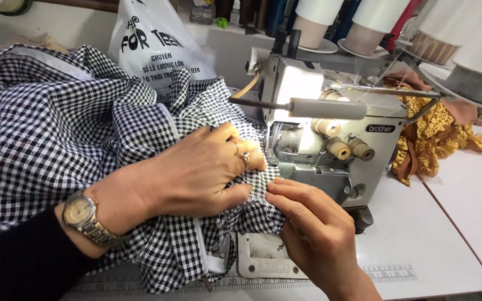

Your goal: Using an industrial overlock machine to finish the edges of a checkered garment.

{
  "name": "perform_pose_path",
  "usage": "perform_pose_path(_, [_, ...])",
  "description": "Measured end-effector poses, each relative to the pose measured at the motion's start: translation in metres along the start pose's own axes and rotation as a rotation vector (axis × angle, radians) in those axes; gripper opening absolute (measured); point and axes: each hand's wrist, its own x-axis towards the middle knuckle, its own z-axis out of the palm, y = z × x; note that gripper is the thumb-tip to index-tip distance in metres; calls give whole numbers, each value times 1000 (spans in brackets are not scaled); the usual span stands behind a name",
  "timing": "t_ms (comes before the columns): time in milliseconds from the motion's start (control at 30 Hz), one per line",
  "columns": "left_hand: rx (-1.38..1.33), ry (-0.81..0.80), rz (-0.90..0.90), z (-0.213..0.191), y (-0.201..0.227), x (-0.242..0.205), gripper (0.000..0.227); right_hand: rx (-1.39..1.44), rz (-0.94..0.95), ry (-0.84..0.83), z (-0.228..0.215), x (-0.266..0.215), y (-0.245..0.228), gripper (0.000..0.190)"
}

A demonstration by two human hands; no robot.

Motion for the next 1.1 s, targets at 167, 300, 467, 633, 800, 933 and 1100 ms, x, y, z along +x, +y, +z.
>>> perform_pose_path(167, [10, -34, -23, -2, -8, 6, 49, -23, 7, 6, 3, 2, 3, 24])
perform_pose_path(300, [9, -60, -48, -4, -13, 10, 55, -84, 35, -5, 3, 3, 7, 17])
perform_pose_path(467, [23, -27, -44, -1, -20, 17, 56, -91, 67, -5, 5, 4, 13, 21])
perform_pose_path(633, [29, 40, -20, 4, -24, 18, 58, -57, 109, -21, 5, 4, 17, 17])
perform_pose_path(800, [-135, 6, -140, -7, -7, 0, 55, -45, 125, -63, 2, 1, 18, 24])
perform_pose_path(933, [-2, 276, -50, 9, 21, -30, 75, -51, 125, -81, -1, 0, 17, 28])
perform_pose_path(1100, [473, 682, -51, 42, 52, -56, 61, -36, 115, -85, 0, -1, 19, 28])
